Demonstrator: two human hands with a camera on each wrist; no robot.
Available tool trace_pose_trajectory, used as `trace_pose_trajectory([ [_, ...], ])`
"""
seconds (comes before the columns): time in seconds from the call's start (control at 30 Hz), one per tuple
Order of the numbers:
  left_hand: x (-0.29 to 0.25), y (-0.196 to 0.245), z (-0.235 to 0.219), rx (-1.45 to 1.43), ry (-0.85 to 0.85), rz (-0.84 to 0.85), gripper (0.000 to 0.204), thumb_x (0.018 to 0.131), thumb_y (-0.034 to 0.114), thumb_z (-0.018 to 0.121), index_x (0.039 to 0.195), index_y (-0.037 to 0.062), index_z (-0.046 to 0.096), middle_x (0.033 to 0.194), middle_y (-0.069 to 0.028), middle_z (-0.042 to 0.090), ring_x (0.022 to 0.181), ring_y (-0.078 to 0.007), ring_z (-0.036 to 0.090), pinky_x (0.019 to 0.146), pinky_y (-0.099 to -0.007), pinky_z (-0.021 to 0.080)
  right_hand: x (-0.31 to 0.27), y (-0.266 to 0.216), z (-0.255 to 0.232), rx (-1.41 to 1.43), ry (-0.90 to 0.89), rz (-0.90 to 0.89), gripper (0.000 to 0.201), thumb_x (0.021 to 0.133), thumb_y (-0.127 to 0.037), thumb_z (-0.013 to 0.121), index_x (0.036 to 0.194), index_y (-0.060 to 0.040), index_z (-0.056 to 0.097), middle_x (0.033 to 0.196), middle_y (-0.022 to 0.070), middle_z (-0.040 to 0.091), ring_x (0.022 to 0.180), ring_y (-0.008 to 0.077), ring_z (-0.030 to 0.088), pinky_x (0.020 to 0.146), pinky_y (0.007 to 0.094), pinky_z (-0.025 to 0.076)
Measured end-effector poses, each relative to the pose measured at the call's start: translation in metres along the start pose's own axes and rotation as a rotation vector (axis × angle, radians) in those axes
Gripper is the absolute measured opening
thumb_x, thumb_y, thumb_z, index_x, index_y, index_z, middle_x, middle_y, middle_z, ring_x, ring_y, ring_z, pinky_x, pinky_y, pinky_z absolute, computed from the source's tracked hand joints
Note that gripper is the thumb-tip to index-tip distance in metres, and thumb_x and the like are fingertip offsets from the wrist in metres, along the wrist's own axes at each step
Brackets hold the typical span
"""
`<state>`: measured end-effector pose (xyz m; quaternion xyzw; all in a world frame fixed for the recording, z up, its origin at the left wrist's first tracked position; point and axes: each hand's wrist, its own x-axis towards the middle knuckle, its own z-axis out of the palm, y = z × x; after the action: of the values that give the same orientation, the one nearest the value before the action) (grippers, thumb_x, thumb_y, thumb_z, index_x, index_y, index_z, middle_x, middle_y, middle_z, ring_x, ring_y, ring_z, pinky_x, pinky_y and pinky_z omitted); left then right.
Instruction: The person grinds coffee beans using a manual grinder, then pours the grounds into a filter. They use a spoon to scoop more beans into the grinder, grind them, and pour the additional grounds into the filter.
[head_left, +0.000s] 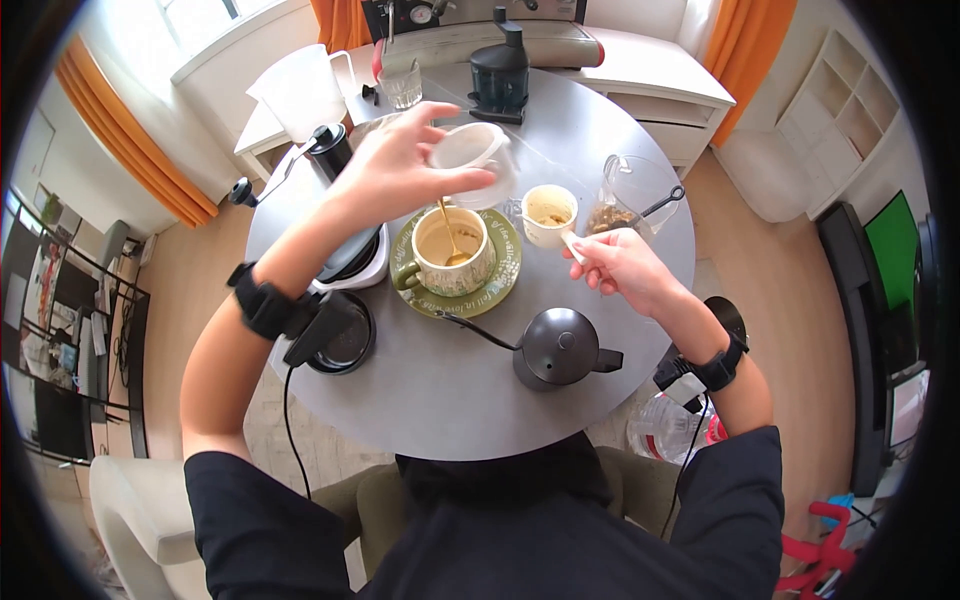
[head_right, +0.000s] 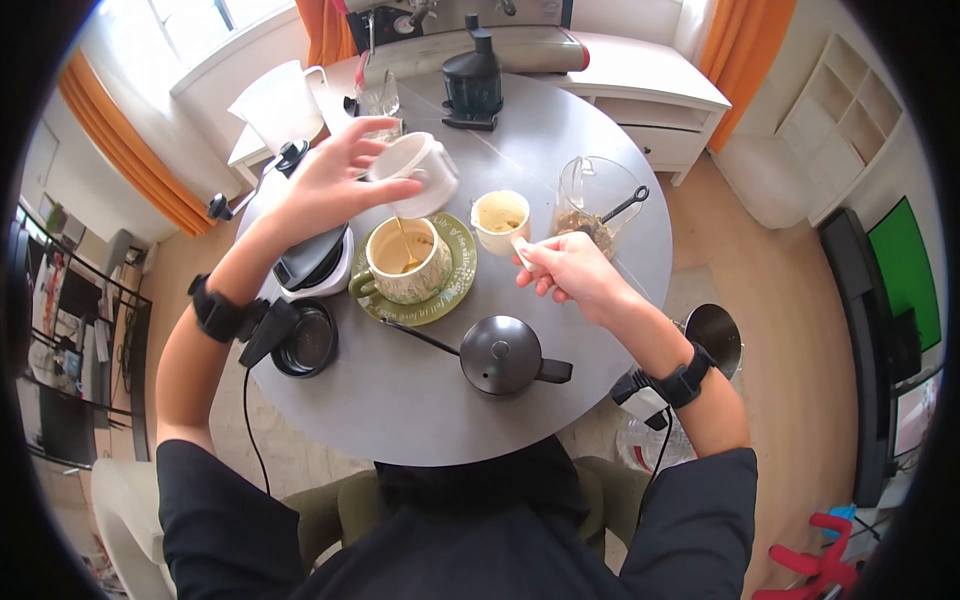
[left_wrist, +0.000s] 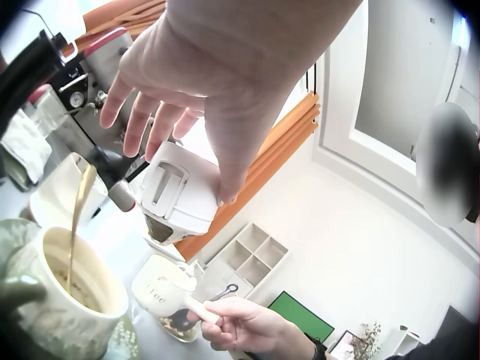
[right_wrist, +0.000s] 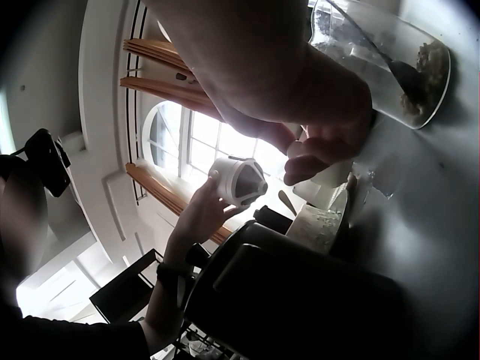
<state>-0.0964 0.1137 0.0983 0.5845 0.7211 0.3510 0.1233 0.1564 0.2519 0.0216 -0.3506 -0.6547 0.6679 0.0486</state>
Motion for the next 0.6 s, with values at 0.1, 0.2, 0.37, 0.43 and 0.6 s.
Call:
trace_pose_trajectory([
  [0.1,0.013,0.016,0.030,0.029,-0.100,0.061,0.091,0.065,0.053,0.079,0.134,0.0031,0.045,0.117,-0.0265,0.060,0.106,-0.0332,0.062,0.091,-0.0376,0.049,-0.004,0.014,-0.001,0.013,-0.003,0.070,0.027,0.097,-0.025,0.053,0.100,-0.0006,0.064,0.075,0.0011,0.063,0.056,0.0014,0.051,0.045,0.0152,0.037],
  [0.2,0.022,0.024,0.056,0.094,-0.178,0.116,0.092,0.065,0.053,0.079,0.134,0.0037,0.044,0.120,-0.0261,0.059,0.108,-0.0360,0.061,0.094,-0.0390,0.047,-0.003,0.023,-0.004,0.009,-0.033,0.074,0.030,0.097,-0.028,0.054,0.100,0.0001,0.063,0.076,0.0026,0.063,0.055,0.0017,0.051,0.044,0.0161,0.036],
  [0.37,0.026,0.037,0.076,0.179,-0.285,0.096,0.090,0.064,0.050,0.078,0.135,0.0067,0.043,0.125,-0.0246,0.057,0.111,-0.0371,0.059,0.093,-0.0405,0.047,0.001,0.031,-0.010,0.007,-0.048,0.058,0.034,0.097,-0.031,0.054,0.101,0.0015,0.063,0.076,0.0043,0.063,0.052,0.0024,0.048,0.043,0.0173,0.035],
  [0.43,0.028,0.038,0.081,0.213,-0.288,0.095,0.090,0.064,0.050,0.078,0.135,0.0070,0.043,0.126,-0.0240,0.056,0.111,-0.0368,0.059,0.093,-0.0403,0.047,0.002,0.034,-0.013,0.007,-0.059,0.044,0.034,0.097,-0.031,0.054,0.101,0.0020,0.063,0.076,0.0049,0.063,0.050,0.0027,0.047,0.042,0.0176,0.035],
  [0.6,0.031,0.036,0.090,0.250,-0.291,0.099,0.087,0.066,0.048,0.079,0.135,0.0090,0.043,0.124,-0.0225,0.058,0.111,-0.0357,0.059,0.093,-0.0403,0.047,0.002,0.037,-0.019,-0.007,-0.090,0.036,0.036,0.097,-0.032,0.053,0.102,0.0026,0.062,0.076,0.0057,0.064,0.049,0.0027,0.048,0.042,0.0176,0.036],
])
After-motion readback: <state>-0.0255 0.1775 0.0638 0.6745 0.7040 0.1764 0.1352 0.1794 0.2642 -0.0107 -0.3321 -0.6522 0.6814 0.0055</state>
